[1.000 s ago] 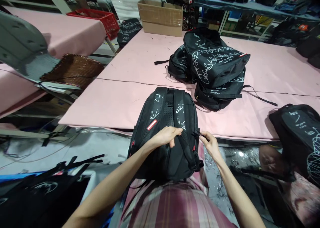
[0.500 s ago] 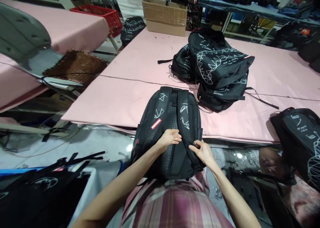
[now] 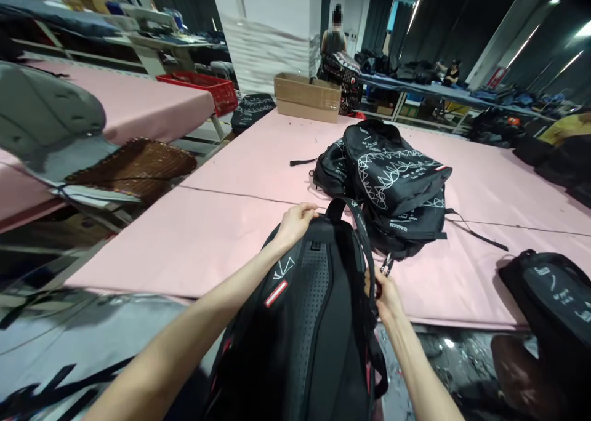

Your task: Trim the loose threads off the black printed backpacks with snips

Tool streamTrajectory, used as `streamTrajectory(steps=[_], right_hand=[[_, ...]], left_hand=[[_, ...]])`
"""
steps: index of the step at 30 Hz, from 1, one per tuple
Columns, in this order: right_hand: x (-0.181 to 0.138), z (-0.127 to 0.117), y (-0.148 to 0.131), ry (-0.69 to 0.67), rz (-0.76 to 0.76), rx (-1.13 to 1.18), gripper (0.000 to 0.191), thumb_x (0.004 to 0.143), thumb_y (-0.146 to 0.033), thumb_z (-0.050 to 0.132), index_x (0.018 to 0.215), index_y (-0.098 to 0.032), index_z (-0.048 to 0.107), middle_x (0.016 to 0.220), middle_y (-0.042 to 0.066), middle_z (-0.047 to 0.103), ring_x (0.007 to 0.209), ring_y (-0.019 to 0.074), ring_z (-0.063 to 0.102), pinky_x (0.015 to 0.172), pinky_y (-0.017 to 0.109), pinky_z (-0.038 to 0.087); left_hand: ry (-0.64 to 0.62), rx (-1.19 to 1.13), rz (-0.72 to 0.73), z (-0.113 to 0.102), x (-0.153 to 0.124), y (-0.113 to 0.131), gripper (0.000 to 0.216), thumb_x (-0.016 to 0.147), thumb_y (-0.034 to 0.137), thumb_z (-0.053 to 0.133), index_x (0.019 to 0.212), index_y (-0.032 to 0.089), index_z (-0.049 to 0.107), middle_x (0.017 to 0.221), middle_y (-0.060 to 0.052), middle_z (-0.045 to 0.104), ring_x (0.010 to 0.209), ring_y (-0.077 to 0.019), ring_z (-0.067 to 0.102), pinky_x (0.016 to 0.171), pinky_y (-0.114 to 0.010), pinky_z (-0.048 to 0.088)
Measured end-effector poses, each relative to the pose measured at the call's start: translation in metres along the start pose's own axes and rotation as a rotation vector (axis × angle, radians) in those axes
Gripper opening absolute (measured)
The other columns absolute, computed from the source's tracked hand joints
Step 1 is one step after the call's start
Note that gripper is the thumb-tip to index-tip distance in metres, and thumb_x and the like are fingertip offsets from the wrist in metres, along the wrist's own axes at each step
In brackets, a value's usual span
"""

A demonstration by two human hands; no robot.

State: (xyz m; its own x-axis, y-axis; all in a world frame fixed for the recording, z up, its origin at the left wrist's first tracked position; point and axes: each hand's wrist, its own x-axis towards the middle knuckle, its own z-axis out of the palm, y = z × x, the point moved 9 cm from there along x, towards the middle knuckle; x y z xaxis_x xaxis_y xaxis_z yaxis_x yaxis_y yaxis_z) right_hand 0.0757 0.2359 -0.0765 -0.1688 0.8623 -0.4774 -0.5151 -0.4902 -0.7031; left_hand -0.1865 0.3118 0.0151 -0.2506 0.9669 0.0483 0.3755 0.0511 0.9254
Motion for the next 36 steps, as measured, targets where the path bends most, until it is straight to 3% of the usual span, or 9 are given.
streamTrajectory(steps=[3,6,10,15,18,21,24,28,36], right_hand=[[0.028,0.004,0.015,-0.039,0.076,0.042,0.033,0.054,-0.029,0.079,0.060,-0.015,0.050,0.046,-0.010,0.034,0.036,0.0005,0.019,0.032,0.013,0.017],[0.036,-0.004,0.032,-0.060,0.162,0.151,0.031,0.054,-0.024,0.080,0.064,-0.014,0.053,0.049,-0.010,0.037,0.037,-0.0007,0.019,0.032,0.011,0.019],[0.037,-0.008,0.043,-0.120,0.264,0.261,0.031,0.057,-0.025,0.079,0.062,-0.015,0.051,0.047,-0.010,0.035,0.036,0.0003,0.021,0.031,0.011,0.020],[0.037,-0.003,0.047,-0.189,0.359,0.284,0.030,0.054,-0.022,0.081,0.061,-0.014,0.053,0.048,-0.009,0.039,0.036,0.0000,0.023,0.030,0.011,0.020],[0.036,-0.012,0.045,-0.145,0.359,0.188,0.028,0.053,-0.024,0.080,0.061,-0.013,0.056,0.043,-0.009,0.039,0.034,0.0003,0.023,0.030,0.012,0.019],[0.033,-0.036,0.030,0.019,0.277,-0.054,0.034,0.060,-0.041,0.076,0.073,-0.012,0.063,0.044,-0.005,0.049,0.031,0.0006,0.026,0.029,0.012,0.019],[0.028,-0.046,0.008,0.102,0.178,-0.240,0.053,0.066,-0.061,0.063,0.082,-0.011,0.067,0.060,0.005,0.066,0.032,0.0028,0.038,0.030,0.014,0.027],[0.028,-0.033,-0.010,0.116,0.064,-0.286,0.046,0.064,-0.052,0.071,0.087,-0.012,0.068,0.076,0.011,0.072,0.062,0.0157,0.065,0.051,0.019,0.048],[0.032,-0.041,0.012,0.193,0.183,-0.139,0.045,0.073,-0.050,0.064,0.091,-0.008,0.067,0.077,0.013,0.072,0.056,0.0164,0.066,0.045,0.020,0.048]], left_hand=[[0.000,0.122,0.031,0.012,0.062,-0.002,0.031,0.079,0.024,0.046,0.104,0.014,0.062,0.108,-0.011,0.065,0.108,-0.0263,0.056,0.097,-0.039,0.038],[-0.169,0.106,0.098,0.048,0.101,-0.003,0.033,0.079,0.027,0.049,0.107,0.016,0.063,0.117,-0.008,0.062,0.114,-0.0249,0.051,0.102,-0.035,0.033],[-0.483,0.031,0.213,0.100,0.116,0.004,0.037,0.080,0.034,0.049,0.110,0.019,0.063,0.113,-0.003,0.065,0.107,-0.0187,0.057,0.095,-0.026,0.039],[-0.707,-0.069,0.375,0.137,0.113,0.023,0.039,0.079,0.042,0.049,0.103,0.016,0.065,0.108,-0.005,0.066,0.096,-0.0168,0.058,0.083,-0.023,0.042],[-0.712,0.025,0.380,0.150,0.117,0.024,0.038,0.077,0.047,0.049,0.071,0.014,0.067,0.069,-0.001,0.063,0.064,-0.0124,0.054,0.060,-0.020,0.039],[-0.690,0.101,0.327,0.159,0.123,0.020,0.045,0.071,0.051,0.056,0.046,0.014,0.054,0.042,0.005,0.038,0.044,-0.0078,0.034,0.045,-0.022,0.024],[-0.690,0.151,0.275,0.165,0.128,0.015,0.047,0.067,0.052,0.059,0.040,0.015,0.048,0.039,0.006,0.029,0.041,-0.0068,0.026,0.043,-0.023,0.018],[-0.711,0.165,0.247,0.167,0.129,0.012,0.043,0.067,0.049,0.059,0.042,0.015,0.051,0.040,0.005,0.030,0.041,-0.0069,0.026,0.043,-0.024,0.017],[-0.692,0.189,0.222,0.163,0.130,0.003,0.042,0.067,0.051,0.057,0.051,0.012,0.061,0.046,0.003,0.041,0.045,-0.0081,0.033,0.044,-0.023,0.021]])
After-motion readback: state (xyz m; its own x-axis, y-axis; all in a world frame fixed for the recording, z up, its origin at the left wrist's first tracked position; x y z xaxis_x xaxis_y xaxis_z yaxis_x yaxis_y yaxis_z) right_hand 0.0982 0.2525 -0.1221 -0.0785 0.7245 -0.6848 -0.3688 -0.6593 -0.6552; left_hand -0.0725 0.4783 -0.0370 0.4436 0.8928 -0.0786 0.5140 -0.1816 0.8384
